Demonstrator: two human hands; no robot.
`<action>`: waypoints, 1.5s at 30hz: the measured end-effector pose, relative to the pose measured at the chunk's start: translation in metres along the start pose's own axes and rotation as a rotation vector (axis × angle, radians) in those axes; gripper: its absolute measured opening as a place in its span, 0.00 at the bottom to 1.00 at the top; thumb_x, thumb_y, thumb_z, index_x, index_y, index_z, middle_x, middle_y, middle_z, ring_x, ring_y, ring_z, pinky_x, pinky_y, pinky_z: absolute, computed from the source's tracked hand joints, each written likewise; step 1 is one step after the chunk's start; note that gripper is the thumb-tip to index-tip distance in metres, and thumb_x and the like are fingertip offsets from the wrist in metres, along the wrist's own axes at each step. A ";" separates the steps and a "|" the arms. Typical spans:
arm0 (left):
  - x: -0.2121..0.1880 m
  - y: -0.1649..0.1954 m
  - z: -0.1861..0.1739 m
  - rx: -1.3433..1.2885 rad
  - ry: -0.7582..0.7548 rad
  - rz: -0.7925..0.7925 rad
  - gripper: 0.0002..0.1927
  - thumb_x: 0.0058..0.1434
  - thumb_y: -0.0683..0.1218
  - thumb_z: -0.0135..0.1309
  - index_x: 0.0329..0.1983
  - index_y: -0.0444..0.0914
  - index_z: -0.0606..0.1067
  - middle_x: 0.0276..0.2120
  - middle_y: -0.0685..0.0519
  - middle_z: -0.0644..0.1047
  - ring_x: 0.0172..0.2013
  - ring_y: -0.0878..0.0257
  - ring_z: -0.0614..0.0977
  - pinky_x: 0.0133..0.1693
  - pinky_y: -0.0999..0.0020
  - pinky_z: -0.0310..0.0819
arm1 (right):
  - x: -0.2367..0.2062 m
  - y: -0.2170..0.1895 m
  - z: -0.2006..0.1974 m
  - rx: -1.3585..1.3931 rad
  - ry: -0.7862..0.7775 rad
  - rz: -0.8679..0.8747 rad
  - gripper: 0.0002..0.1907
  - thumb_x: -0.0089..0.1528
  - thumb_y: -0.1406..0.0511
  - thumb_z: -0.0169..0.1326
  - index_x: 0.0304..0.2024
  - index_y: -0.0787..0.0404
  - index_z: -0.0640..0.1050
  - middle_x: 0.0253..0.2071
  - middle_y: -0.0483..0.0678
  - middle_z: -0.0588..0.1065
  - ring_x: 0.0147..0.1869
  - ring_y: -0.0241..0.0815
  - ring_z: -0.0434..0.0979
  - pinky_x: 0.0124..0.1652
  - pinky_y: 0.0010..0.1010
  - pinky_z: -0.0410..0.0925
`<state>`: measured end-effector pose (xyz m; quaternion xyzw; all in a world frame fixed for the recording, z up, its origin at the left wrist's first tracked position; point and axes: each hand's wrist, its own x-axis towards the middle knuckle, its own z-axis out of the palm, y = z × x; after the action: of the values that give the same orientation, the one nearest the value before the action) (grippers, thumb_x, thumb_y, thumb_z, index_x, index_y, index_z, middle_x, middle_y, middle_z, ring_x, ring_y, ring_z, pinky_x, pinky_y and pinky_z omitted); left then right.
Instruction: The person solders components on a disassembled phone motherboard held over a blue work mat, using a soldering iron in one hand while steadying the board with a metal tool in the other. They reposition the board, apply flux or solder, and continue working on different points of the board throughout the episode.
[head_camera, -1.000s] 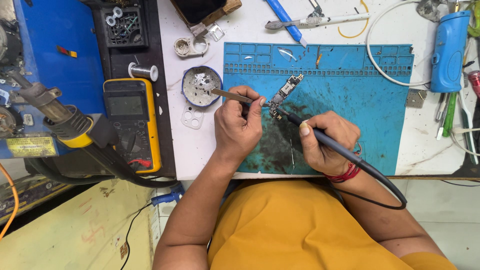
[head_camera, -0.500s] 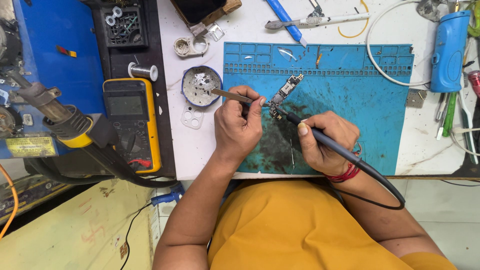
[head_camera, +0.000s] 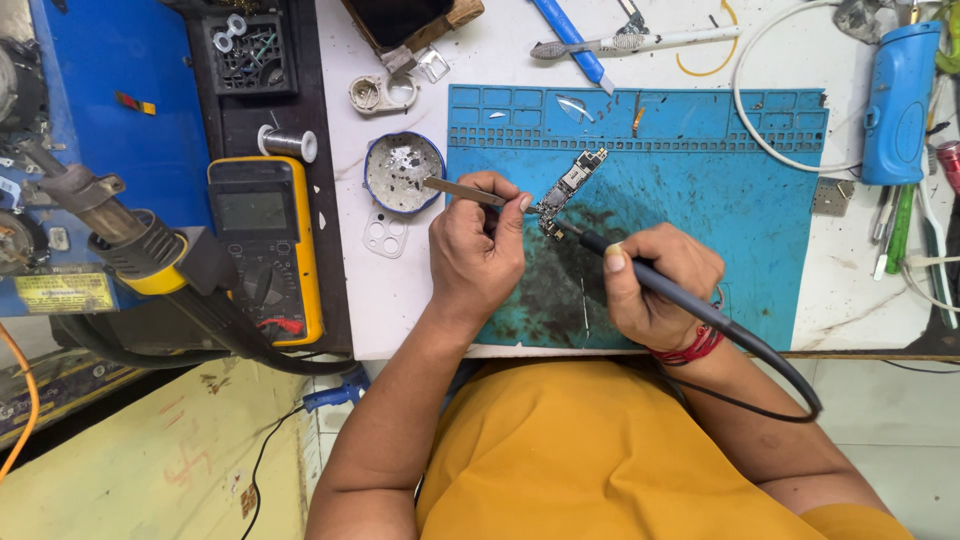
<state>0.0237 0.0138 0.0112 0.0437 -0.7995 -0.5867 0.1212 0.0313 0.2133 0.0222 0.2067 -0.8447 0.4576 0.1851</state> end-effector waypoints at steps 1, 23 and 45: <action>0.000 0.000 0.000 0.002 0.000 0.007 0.06 0.68 0.41 0.59 0.43 0.35 0.73 0.28 0.54 0.78 0.25 0.69 0.79 0.29 0.74 0.72 | -0.001 0.001 -0.001 0.013 0.017 0.003 0.06 0.68 0.70 0.57 0.36 0.63 0.74 0.27 0.50 0.73 0.26 0.44 0.73 0.27 0.29 0.64; 0.000 0.000 0.002 -0.001 -0.007 0.000 0.07 0.68 0.40 0.60 0.43 0.36 0.72 0.28 0.55 0.78 0.24 0.70 0.78 0.28 0.74 0.71 | 0.003 0.002 -0.002 -0.026 -0.059 -0.036 0.06 0.67 0.70 0.59 0.36 0.64 0.75 0.31 0.51 0.78 0.30 0.46 0.77 0.32 0.32 0.67; 0.000 0.000 0.003 0.001 0.000 -0.007 0.07 0.68 0.40 0.60 0.43 0.36 0.72 0.29 0.54 0.79 0.25 0.69 0.79 0.28 0.73 0.72 | 0.004 0.001 -0.001 -0.021 -0.052 -0.045 0.07 0.67 0.70 0.60 0.35 0.64 0.75 0.31 0.51 0.78 0.30 0.47 0.77 0.32 0.32 0.68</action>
<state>0.0231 0.0163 0.0100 0.0464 -0.7996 -0.5867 0.1193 0.0275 0.2137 0.0244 0.2357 -0.8491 0.4388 0.1757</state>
